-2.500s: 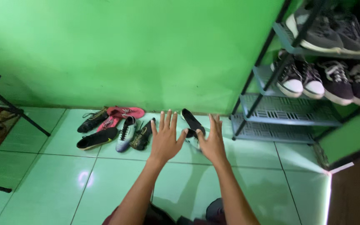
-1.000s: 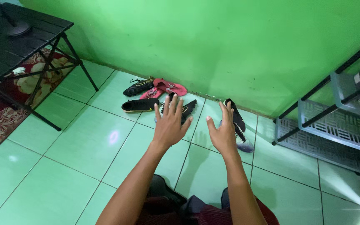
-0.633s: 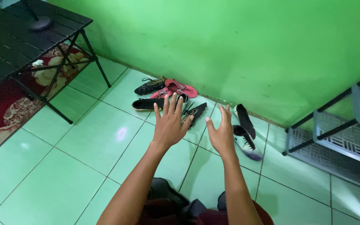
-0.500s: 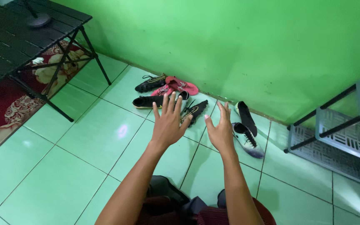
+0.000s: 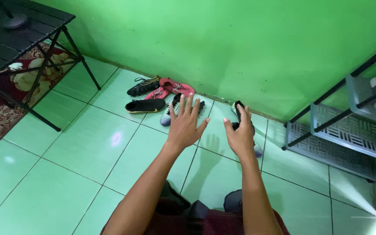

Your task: The person picks up pairs of shoes from the floor, briefly inspects them, and places them on a multi-tier shoe rack. They handle several pairs including black sneakers, high-top sneakers, and pink running shoes, arranging them neatly on the shelves.

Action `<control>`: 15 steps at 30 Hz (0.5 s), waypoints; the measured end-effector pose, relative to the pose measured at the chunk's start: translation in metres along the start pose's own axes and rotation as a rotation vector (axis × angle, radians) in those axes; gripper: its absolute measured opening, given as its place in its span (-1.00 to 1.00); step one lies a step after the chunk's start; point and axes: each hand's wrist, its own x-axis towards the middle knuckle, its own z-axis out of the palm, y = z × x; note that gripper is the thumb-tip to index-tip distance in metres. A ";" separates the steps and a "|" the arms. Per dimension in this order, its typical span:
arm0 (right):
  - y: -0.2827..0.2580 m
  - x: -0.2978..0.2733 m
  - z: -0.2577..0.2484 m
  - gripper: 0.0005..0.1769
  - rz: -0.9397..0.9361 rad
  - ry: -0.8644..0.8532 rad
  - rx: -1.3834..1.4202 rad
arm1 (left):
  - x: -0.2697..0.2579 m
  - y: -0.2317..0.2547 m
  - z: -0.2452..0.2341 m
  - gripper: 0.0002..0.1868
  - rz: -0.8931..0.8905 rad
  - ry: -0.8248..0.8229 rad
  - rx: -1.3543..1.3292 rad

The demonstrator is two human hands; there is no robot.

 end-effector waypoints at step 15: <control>-0.014 -0.001 0.023 -0.21 -0.081 -0.104 0.026 | -0.020 -0.038 -0.025 -0.19 -0.085 -0.028 0.012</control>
